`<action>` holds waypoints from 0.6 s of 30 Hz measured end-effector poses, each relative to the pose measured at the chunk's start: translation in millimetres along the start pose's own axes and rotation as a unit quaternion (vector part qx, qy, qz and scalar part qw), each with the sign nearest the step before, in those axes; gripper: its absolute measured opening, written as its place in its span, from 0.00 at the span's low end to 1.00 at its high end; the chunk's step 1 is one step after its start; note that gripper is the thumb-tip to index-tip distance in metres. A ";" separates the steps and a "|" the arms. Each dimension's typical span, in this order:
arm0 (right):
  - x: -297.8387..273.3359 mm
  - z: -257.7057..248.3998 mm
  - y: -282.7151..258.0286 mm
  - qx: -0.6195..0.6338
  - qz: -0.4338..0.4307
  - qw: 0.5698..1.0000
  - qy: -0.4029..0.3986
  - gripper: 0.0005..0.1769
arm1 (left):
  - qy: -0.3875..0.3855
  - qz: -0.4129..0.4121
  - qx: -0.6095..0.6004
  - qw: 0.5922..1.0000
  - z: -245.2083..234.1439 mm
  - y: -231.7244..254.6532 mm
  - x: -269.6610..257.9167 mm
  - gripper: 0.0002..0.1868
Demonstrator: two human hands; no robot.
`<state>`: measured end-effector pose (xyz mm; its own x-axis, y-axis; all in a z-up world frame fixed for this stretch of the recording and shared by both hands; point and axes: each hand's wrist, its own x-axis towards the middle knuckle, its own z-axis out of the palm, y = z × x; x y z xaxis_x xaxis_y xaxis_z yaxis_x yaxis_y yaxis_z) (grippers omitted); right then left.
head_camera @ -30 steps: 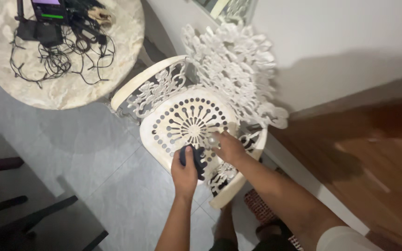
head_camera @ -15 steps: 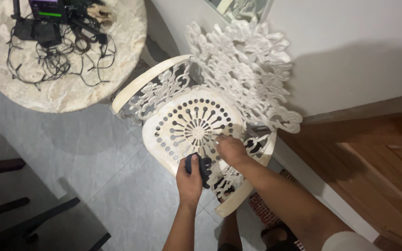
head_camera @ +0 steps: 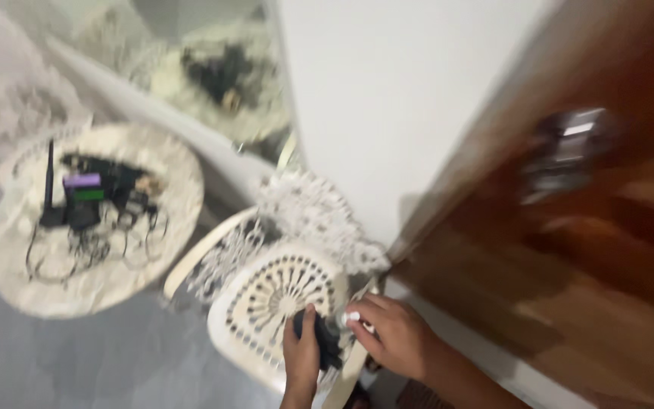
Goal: The person cleans a wooden door by spraying a cleaning solution and wiping the surface with a cloth. They repeatedly spray and wipe different sections of the door, including the handle area and edges.
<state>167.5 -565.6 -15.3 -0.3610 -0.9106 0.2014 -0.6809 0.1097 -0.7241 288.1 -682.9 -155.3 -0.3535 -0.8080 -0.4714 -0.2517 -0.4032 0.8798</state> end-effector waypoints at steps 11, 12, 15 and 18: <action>-80.2 -116.3 -70.7 0.082 -0.095 0.960 0.252 0.05 | -0.290 -0.117 -0.294 0.903 96.4 83.1 -143.6 0.20; -85.7 -116.7 -69.0 0.094 -0.119 0.946 0.286 0.05 | -0.289 -0.104 -0.288 0.907 104.8 81.6 -154.6 0.20; -102.2 -111.3 -66.2 0.316 0.014 0.900 0.301 0.13 | -0.263 -0.063 -0.266 0.925 129.0 68.2 -183.4 0.21; -112.9 -114.1 -61.7 0.364 0.036 0.876 0.313 0.19 | -0.201 -0.010 -0.196 0.960 141.9 58.2 -197.3 0.23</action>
<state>177.5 -424.0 81.9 -0.8204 -0.4897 0.2951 -0.1369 -0.3330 -0.9329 215.3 -486.0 -19.7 -0.6917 -0.5990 -0.4035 0.0691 -0.6110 0.7886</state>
